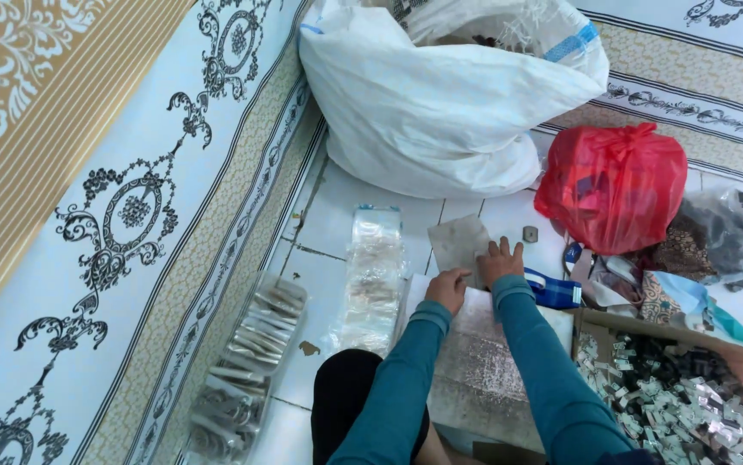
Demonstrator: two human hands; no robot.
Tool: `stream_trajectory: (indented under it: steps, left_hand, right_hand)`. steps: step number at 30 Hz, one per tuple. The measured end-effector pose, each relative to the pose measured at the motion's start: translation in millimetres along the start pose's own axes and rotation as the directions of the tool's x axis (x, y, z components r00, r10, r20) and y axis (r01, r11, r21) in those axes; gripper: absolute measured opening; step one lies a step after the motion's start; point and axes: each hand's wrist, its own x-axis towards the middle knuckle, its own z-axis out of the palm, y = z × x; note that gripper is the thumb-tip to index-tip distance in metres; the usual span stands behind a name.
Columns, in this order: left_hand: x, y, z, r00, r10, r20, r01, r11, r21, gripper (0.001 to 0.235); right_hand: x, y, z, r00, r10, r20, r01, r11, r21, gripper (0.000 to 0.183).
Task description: A person sitting on the floor is picking small metal components from a cardboard box and placing them into small plastic bags.
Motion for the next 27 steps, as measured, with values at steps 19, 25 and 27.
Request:
stream_trajectory:
  steps: [19,25,27]
  left_hand:
    - [-80.2,95.4,-50.3,0.921,-0.361,0.144,0.244,0.251,-0.937,0.078]
    - [-120.0,121.0,5.1,0.974,-0.125,0.187,0.159,-0.201,-0.967,0.062]
    - [-140.8,128.3,10.5,0.991,-0.109,0.078,0.084,0.05,-0.995,0.062]
  right_hand:
    - [-195.8,15.8,-86.0,0.804,0.146,-0.576,0.391,0.601,0.697,0.022]
    - [-277.5,17.5,-96.8,0.852,0.351,-0.389,0.417,-0.005,0.909,0.045]
    - [-289.2,0.8,-97.7,0.921,0.292,-0.259,0.314,-0.159,0.936,0.061]
